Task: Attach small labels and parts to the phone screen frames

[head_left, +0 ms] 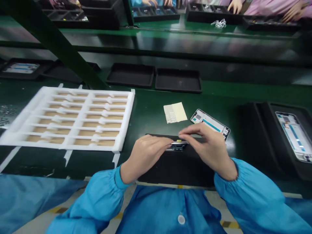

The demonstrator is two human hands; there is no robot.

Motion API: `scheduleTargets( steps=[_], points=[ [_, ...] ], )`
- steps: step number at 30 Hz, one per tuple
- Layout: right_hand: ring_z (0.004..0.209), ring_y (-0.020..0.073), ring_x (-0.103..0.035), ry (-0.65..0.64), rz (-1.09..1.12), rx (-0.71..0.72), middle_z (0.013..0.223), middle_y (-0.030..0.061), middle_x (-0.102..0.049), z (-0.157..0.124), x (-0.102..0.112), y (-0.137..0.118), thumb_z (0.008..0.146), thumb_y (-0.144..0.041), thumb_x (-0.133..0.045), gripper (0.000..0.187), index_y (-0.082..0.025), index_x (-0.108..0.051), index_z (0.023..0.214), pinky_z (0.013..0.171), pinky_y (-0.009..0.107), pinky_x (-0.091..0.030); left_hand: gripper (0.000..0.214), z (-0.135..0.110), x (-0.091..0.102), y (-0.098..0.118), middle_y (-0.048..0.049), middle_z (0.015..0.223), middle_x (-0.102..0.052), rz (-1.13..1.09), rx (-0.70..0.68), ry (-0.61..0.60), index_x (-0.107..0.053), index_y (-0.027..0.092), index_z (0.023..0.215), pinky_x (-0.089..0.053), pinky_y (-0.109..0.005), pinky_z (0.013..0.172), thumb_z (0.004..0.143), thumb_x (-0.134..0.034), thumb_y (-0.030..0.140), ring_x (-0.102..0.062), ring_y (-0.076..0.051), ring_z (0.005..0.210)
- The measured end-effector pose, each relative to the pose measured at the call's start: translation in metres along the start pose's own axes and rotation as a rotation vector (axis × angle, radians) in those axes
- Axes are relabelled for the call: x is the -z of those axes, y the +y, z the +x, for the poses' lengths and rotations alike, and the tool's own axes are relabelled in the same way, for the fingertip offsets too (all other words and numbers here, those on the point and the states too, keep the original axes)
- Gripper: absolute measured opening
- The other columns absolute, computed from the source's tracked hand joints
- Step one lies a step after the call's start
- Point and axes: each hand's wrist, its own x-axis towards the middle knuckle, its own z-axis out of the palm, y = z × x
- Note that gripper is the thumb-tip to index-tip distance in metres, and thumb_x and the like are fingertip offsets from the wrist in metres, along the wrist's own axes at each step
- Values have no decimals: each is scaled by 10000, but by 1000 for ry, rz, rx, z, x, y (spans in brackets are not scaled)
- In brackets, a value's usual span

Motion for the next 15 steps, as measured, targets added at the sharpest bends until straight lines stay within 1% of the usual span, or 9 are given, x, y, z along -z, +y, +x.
scheduleTargets(
  steps=[2,4,6,8,12,15],
  points=[
    [825,143,-691,-70,-150,127,906,12,-718,-14,3,-9,916,-145,-625,101,-211,-636,991,751,252,-567,170,-10,2,4,-15,1011,-759,22,-38,32,-657,174,1104,-514,-278,750,942,-615,205,-726,-160,844],
    [848,149,-683,-141,-211,197,944,29,-718,-23,2,-14,942,-152,-586,112,-200,-622,1037,776,267,-564,190,-18,6,6,-29,1017,-757,37,-42,56,-642,162,1116,-522,-281,754,931,-634,203,-724,-162,852],
    [862,157,-669,-217,-242,205,964,47,-709,-26,-1,-17,961,-165,-556,109,-186,-610,1053,783,282,-556,185,-22,9,6,-32,1020,-755,32,-29,74,-641,165,1102,-525,-278,757,919,-651,194,-721,-160,865],
    [849,163,-658,-278,-276,182,951,55,-699,-28,-5,-20,971,-169,-537,94,-175,-607,1034,767,288,-544,174,-24,10,5,-25,1005,-755,8,-17,92,-645,170,1079,-526,-276,753,907,-667,185,-719,-156,858],
    [825,176,-650,-309,-345,168,911,57,-684,-28,-13,-22,979,-178,-522,82,-174,-604,983,747,300,-526,164,-27,7,4,-15,973,-756,-29,-16,118,-653,170,1052,-523,-277,752,891,-684,172,-718,-154,844],
    [818,187,-646,-331,-400,179,912,64,-680,-27,-15,-24,979,-177,-515,82,-174,-596,984,726,308,-524,158,-29,3,3,-3,960,-757,-35,-21,135,-650,173,1047,-517,-272,762,892,-680,157,-719,-148,850]
  ],
)
